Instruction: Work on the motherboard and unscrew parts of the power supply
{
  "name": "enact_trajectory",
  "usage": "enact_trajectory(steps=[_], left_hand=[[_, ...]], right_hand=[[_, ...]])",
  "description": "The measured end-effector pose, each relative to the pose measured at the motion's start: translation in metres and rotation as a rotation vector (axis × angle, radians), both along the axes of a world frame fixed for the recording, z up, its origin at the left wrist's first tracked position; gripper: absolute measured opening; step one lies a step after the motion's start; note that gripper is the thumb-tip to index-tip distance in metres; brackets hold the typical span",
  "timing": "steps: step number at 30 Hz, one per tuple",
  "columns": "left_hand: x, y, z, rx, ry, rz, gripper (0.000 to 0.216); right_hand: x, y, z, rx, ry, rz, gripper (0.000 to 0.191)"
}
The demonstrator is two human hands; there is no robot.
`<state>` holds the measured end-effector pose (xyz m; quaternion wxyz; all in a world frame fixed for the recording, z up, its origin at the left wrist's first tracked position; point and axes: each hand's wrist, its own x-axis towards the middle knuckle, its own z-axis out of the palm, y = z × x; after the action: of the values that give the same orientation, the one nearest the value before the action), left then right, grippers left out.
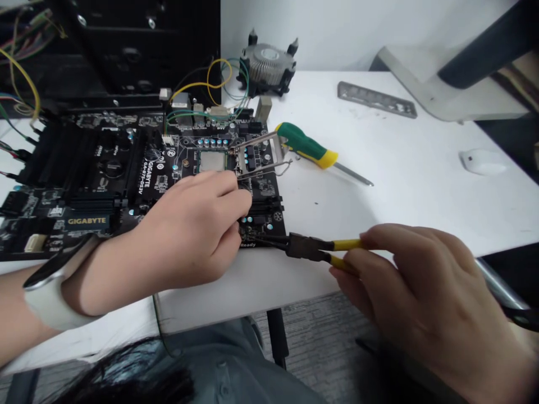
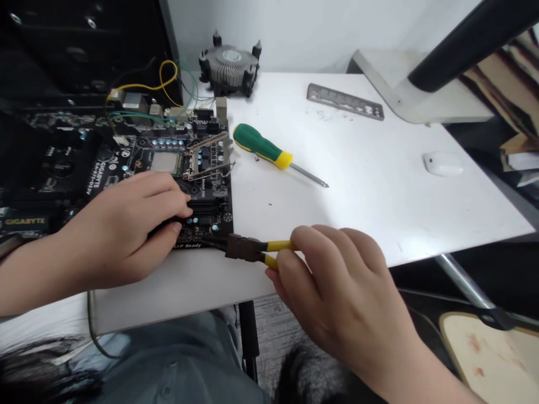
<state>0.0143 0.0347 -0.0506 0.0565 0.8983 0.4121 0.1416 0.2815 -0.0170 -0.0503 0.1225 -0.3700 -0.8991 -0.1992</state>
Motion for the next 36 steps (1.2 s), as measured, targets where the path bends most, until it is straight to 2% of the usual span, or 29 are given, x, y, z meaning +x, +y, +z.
enact_trajectory(steps=[7,17,21,26,36], left_hand=[[0.001,0.001,-0.003,0.017,0.025,0.002,0.017],[0.002,0.002,-0.002,0.014,0.073,0.016,0.015],[0.002,0.002,-0.003,0.027,0.076,0.019,0.017],[0.002,0.002,-0.003,0.032,0.074,0.008,0.018],[0.002,0.002,-0.002,0.016,0.094,0.020,0.018]], right_hand=[[0.000,-0.001,0.005,0.012,-0.020,0.002,0.008],[0.006,0.009,0.009,-0.051,-0.047,0.122,0.012],[0.008,0.006,0.005,-0.080,-0.017,0.136,0.010],[0.008,0.004,-0.003,-0.045,-0.018,0.117,0.004],[0.006,0.003,-0.011,-0.004,0.007,0.098,0.006]])
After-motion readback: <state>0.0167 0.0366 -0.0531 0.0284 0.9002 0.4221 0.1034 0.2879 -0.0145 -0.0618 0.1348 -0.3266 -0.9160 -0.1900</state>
